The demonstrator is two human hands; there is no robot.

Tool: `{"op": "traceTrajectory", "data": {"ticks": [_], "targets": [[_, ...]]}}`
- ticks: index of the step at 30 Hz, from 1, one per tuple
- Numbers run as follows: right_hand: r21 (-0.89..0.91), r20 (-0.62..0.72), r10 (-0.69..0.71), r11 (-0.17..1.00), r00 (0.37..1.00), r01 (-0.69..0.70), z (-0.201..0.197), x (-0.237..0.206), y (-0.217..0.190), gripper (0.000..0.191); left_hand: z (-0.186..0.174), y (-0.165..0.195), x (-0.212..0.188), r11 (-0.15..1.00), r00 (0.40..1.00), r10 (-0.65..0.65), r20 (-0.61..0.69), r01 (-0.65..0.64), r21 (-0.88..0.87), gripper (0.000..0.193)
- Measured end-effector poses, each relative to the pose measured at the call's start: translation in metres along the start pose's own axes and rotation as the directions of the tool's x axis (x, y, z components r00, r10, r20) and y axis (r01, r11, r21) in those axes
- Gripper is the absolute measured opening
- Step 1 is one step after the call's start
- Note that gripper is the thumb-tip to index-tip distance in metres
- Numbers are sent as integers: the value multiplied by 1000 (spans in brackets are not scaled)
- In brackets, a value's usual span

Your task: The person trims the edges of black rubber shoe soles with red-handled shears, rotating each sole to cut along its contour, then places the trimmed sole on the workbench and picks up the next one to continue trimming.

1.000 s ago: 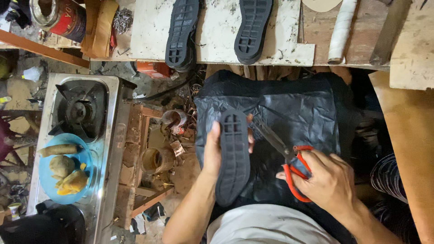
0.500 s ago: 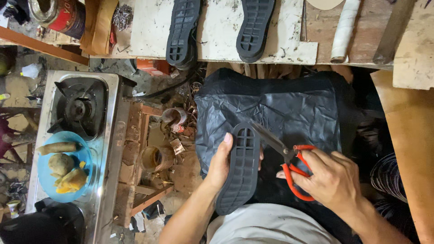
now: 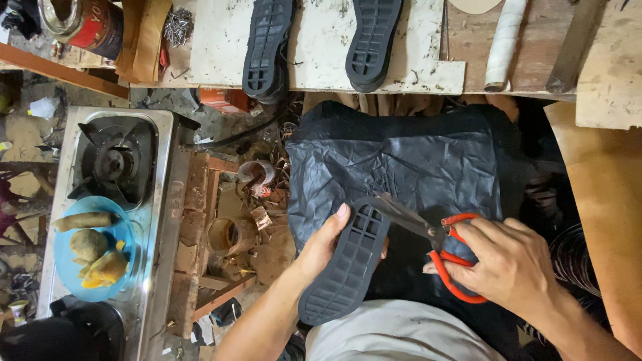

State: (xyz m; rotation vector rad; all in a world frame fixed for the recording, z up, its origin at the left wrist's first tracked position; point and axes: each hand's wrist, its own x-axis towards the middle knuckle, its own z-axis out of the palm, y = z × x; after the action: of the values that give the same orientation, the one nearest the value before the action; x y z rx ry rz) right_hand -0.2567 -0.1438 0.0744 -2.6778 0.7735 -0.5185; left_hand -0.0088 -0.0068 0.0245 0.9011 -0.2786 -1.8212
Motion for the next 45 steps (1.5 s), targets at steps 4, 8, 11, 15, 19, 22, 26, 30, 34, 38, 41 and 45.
{"op": "traceTrajectory", "data": {"ticks": [4, 8, 11, 15, 19, 22, 26, 30, 34, 38, 41, 45], "targets": [[-33, 101, -17, 999, 995, 20, -1, -6, 9, 65, -5, 0, -1, 996, 996, -82, -27, 82, 16, 70], [-38, 199, 3, 999, 980, 4, -5, -10, 16, 66, -9, 0, -8, 992, 992, -126, 0, 126, 30, 67], [-15, 145, -47, 999, 988, 50, -9, -9, 18, 62, -10, -1, -9, 984, 983, -180, 30, 180, 16, 69], [-31, 90, -138, 989, 986, 141, -11, -5, 16, 59, -10, -2, -9, 959, 959, -281, 42, 280, 38, 70], [-6, 207, -93, 995, 974, 97, -13, -2, 20, 60, -13, -1, -14, 954, 953, -295, 63, 290, 70, 72], [4, 239, -127, 992, 963, 130, -15, -3, 29, 58, -15, -1, -15, 930, 931, -364, 20, 362, 71, 72], [4, 246, -161, 986, 956, 166, -11, -10, 40, 54, -18, -5, -18, 905, 905, -425, 35, 425, -18, 69], [-35, 244, -204, 975, 948, 219, -6, -17, 47, 60, -22, -9, -17, 888, 888, -460, 26, 460, -16, 70], [-9, 238, -213, 975, 948, 222, -7, -16, 48, 54, -25, -10, -16, 870, 870, -490, 56, 492, -33, 69], [20, 233, -150, 989, 961, 149, -9, -13, 41, 53, -19, -5, -12, 921, 922, -386, 23, 384, 59, 63], [48, 123, -75, 996, 990, 69, -4, -16, 36, 52, -8, 18, -11, 942, 989, -143, -47, 150, 302, 64], [114, 16, 48, 992, 999, -49, 18, -30, 36, 49, 4, 78, -28, 627, 886, 451, 105, -398, 670, 67]]}}
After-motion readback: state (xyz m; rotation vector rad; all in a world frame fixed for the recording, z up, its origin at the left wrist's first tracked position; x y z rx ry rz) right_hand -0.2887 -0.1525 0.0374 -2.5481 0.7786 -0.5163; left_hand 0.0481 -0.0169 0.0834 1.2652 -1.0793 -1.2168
